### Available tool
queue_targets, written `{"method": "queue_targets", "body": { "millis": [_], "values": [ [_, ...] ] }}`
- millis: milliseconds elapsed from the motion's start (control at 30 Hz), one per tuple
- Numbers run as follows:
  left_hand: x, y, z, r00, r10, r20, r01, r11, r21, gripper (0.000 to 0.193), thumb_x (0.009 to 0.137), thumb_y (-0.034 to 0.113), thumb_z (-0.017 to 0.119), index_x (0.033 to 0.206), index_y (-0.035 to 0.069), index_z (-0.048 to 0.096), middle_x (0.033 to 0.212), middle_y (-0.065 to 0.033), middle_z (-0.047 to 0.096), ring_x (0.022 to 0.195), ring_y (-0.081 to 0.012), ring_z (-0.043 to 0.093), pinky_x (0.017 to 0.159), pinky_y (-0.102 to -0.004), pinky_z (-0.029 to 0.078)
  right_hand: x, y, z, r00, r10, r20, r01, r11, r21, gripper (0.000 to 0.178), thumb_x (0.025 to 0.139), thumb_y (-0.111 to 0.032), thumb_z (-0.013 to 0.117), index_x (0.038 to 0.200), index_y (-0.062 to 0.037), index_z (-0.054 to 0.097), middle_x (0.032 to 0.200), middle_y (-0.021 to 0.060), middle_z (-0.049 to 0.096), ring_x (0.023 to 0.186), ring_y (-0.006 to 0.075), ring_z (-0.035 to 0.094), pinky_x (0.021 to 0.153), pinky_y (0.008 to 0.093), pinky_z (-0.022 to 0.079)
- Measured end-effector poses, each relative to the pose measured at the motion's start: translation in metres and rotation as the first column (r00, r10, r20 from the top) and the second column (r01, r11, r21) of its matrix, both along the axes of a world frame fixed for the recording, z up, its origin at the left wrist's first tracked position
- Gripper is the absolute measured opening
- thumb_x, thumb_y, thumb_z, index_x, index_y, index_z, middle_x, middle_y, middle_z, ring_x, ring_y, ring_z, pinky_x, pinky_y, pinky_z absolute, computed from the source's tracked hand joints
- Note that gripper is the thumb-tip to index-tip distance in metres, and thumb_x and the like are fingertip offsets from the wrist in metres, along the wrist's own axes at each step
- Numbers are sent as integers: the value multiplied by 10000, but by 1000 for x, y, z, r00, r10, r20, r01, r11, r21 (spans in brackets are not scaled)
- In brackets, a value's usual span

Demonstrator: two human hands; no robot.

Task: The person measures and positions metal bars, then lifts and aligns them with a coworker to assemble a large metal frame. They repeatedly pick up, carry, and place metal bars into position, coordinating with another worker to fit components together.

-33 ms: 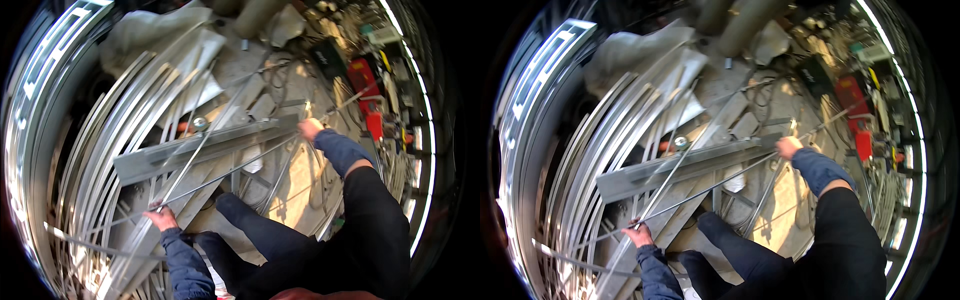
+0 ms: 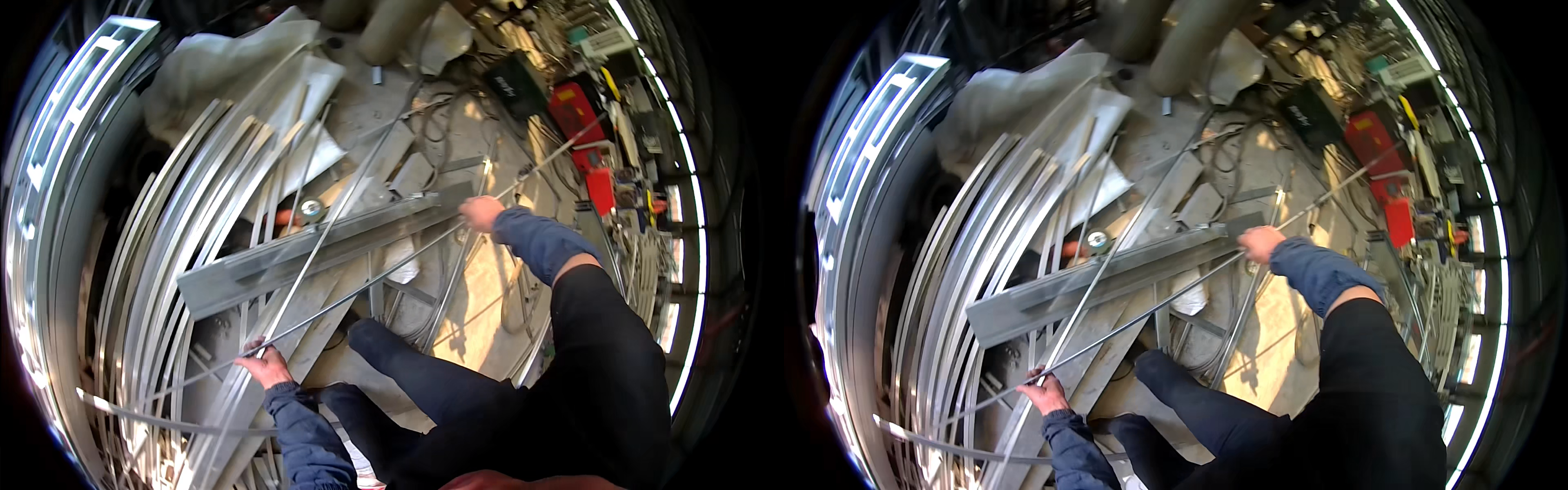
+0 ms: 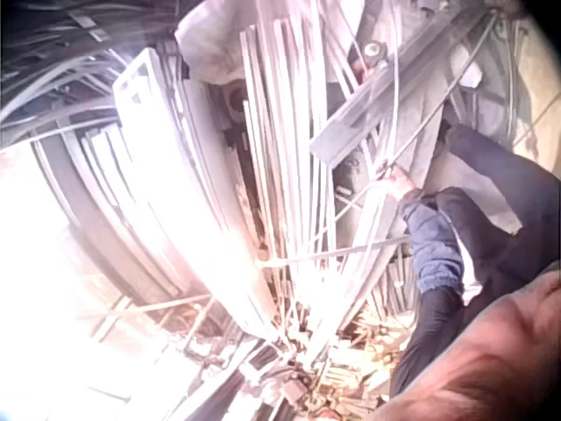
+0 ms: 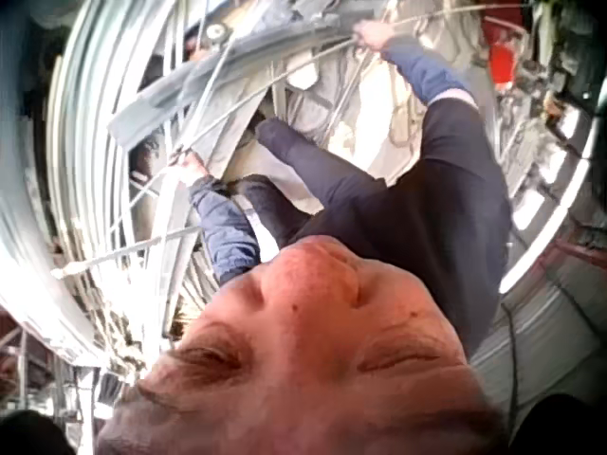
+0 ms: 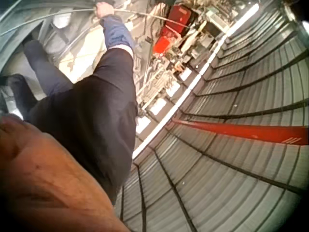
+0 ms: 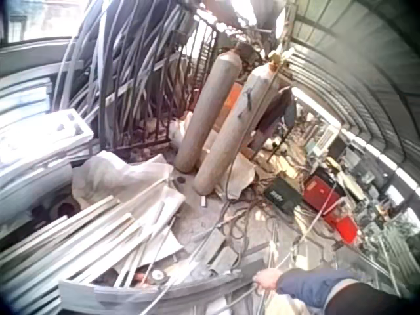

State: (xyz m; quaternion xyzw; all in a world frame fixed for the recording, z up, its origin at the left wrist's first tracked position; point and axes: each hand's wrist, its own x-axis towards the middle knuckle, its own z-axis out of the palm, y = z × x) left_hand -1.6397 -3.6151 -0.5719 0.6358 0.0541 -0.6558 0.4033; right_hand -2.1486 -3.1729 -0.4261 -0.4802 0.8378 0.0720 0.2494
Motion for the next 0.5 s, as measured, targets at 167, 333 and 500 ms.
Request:
{"method": "queue_targets", "body": {
  "millis": [167,333,500],
  "values": [
    [-60,67,42,986,-167,-28,167,986,-5,705,1015,716,381,897,45,561,830,-78,588,846,-252,575,893,-404,515,48,-21,71,996,-61,59,42,961,274,337,883,-327,686,1089,-62,661,989,190,714,983,394,687,834,489,546],
    [-109,104,74,977,-83,-194,104,989,101,712,937,757,516,914,46,549,897,-89,591,882,-250,572,949,-385,502,11,42,91,982,-73,-174,142,893,427,195,877,-293,662,968,-131,721,972,107,744,989,326,715,862,465,529],
    [-133,143,98,979,71,-193,-34,981,192,692,947,668,612,1119,2,532,1128,-131,575,1034,-259,583,1000,-404,515,-28,99,123,887,-66,-457,283,860,426,202,916,-228,574,996,-178,753,1037,61,724,1092,264,649,964,441,473]
  ]
}}
